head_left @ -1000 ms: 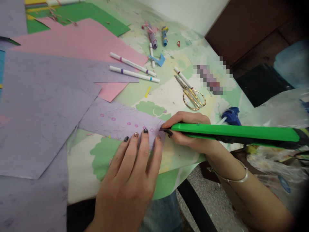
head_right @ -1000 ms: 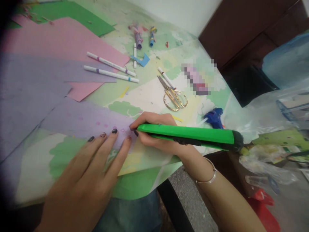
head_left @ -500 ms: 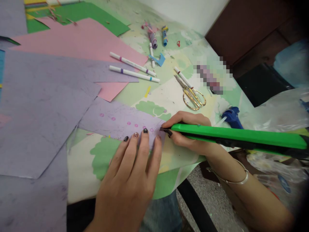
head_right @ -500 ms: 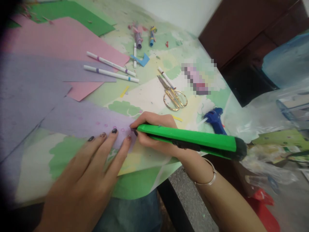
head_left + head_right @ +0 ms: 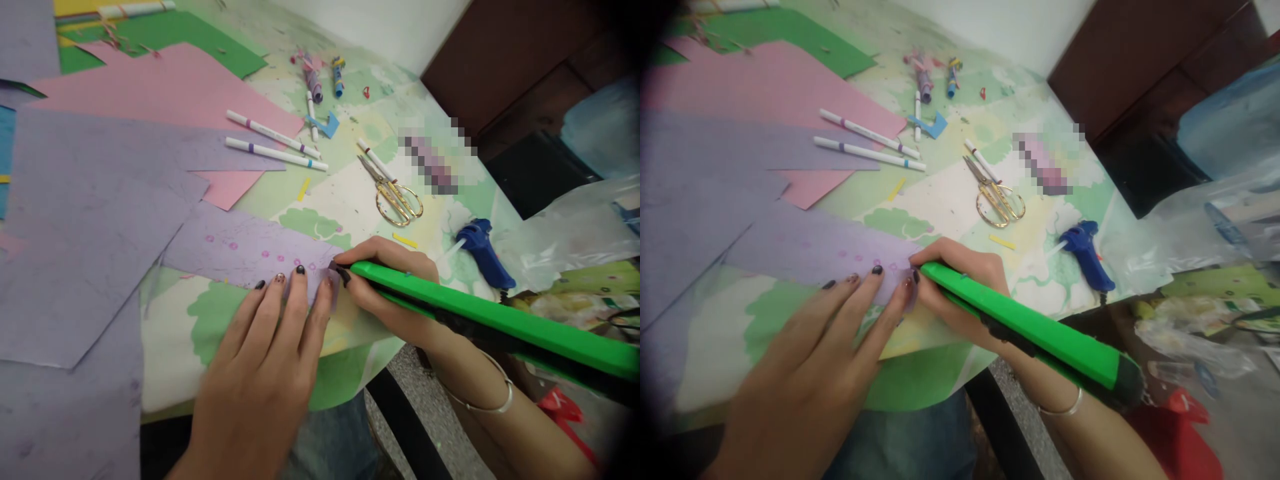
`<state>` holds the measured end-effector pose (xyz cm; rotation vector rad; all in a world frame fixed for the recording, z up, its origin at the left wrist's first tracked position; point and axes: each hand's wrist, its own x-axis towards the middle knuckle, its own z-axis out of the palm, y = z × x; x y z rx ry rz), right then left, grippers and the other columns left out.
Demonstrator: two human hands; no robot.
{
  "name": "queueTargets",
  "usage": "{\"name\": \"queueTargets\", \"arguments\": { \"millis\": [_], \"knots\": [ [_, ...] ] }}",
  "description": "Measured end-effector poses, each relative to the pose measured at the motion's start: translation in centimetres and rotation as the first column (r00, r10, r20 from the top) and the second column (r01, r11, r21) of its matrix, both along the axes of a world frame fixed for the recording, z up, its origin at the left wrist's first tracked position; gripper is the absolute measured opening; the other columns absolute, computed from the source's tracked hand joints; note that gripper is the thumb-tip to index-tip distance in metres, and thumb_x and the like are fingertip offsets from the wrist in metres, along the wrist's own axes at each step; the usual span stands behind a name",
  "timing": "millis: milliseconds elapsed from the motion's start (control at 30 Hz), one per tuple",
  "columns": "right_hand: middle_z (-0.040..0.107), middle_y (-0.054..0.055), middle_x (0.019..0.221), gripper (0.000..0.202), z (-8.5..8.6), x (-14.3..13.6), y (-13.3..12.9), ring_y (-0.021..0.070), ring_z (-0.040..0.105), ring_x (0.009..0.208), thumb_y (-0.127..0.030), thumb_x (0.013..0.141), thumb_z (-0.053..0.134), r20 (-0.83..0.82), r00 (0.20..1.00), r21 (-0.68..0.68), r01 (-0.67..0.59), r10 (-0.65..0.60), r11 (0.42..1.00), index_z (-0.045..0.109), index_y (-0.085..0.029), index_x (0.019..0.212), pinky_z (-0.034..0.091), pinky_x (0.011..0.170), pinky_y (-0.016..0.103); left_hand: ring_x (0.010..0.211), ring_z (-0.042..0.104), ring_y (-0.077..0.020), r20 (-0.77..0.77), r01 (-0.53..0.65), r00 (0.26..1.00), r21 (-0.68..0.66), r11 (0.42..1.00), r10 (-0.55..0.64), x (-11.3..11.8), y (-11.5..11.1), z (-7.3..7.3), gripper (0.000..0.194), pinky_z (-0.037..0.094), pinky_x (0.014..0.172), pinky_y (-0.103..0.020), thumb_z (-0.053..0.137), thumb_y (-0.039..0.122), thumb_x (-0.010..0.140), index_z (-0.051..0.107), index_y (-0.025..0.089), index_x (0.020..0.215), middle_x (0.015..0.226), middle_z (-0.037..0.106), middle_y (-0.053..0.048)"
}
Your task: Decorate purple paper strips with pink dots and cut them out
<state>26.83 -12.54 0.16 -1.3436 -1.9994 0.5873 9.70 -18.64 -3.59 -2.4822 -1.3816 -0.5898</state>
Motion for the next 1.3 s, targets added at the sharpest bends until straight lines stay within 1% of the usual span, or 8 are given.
{"name": "queueTargets", "arguments": {
  "millis": [167, 400, 667, 867, 1167, 1300],
  "knots": [
    [0.070, 0.000, 0.078, 0.013, -0.12, 0.18, 0.13, 0.0106, 0.063, 0.067, -0.013, 0.074, 0.060, -0.002, 1.000, -0.002, -0.006, 0.006, 1.000, 0.067, -0.018, 0.084, 0.048, 0.060, 0.020, 0.107, 0.059, -0.0323, -0.004, 0.004, 1.000, 0.035, 0.999, -0.004, -0.11, 0.09, -0.02, 0.044, 0.048, 0.091, -0.045, 0.040, 0.010, 0.089, 0.049, 0.011, 0.132, 0.123, 0.060, -0.016],
    [0.068, -0.002, 0.071, 0.013, -0.22, 0.19, 0.17, 0.0084, 0.057, 0.057, -0.013, 0.073, 0.059, 0.011, 1.000, 0.017, 0.009, -0.009, 1.000, 0.066, -0.019, 0.082, 0.045, 0.054, 0.020, 0.107, 0.059, -0.0332, 0.013, -0.009, 1.000, 0.034, 0.999, 0.009, 0.01, -0.04, -0.01, 0.043, 0.047, 0.090, -0.046, 0.041, 0.011, 0.089, 0.050, 0.010, 0.131, 0.124, 0.059, -0.015],
    [0.069, -0.001, 0.071, 0.013, -0.17, 0.07, 0.08, 0.0093, 0.059, 0.058, -0.013, 0.073, 0.059, 0.013, 1.000, 0.021, 0.017, -0.017, 1.000, 0.066, -0.018, 0.082, 0.045, 0.054, 0.020, 0.108, 0.058, -0.0326, -0.002, -0.006, 1.000, 0.011, 1.000, 0.006, 0.12, 0.06, -0.14, 0.045, 0.047, 0.091, -0.045, 0.040, 0.010, 0.089, 0.047, 0.010, 0.133, 0.125, 0.059, -0.015],
    [0.070, 0.000, 0.075, 0.013, -0.04, 0.07, -0.08, 0.0099, 0.061, 0.061, -0.013, 0.073, 0.060, 0.022, 0.999, 0.003, 0.027, -0.027, 1.000, 0.066, -0.018, 0.084, 0.046, 0.056, 0.020, 0.107, 0.059, -0.0324, 0.001, -0.002, 1.000, 0.035, 0.999, 0.002, -0.11, -0.01, -0.14, 0.044, 0.048, 0.090, -0.045, 0.041, 0.011, 0.089, 0.048, 0.010, 0.133, 0.124, 0.059, -0.015],
    [0.068, -0.002, 0.068, 0.014, -0.08, -0.13, -0.05, 0.0083, 0.058, 0.056, -0.010, 0.071, 0.058, -0.002, 1.000, 0.045, 0.030, -0.030, 0.999, 0.066, -0.017, 0.080, 0.045, 0.054, 0.019, 0.107, 0.059, -0.0328, 0.000, -0.006, 1.000, 0.039, 0.999, 0.006, 0.05, 0.02, -0.18, 0.045, 0.048, 0.091, -0.045, 0.044, 0.012, 0.088, 0.048, 0.011, 0.133, 0.124, 0.060, -0.015],
    [0.068, -0.002, 0.068, 0.015, -0.04, -0.09, -0.17, 0.0077, 0.058, 0.056, -0.010, 0.071, 0.059, 0.003, 0.999, 0.029, 0.036, -0.036, 0.999, 0.067, -0.017, 0.081, 0.045, 0.055, 0.019, 0.106, 0.059, -0.0332, 0.012, -0.004, 1.000, 0.039, 0.999, 0.004, 0.11, 0.02, -0.13, 0.043, 0.048, 0.090, -0.045, 0.041, 0.013, 0.089, 0.051, 0.010, 0.131, 0.124, 0.060, -0.015]
  ]
}}
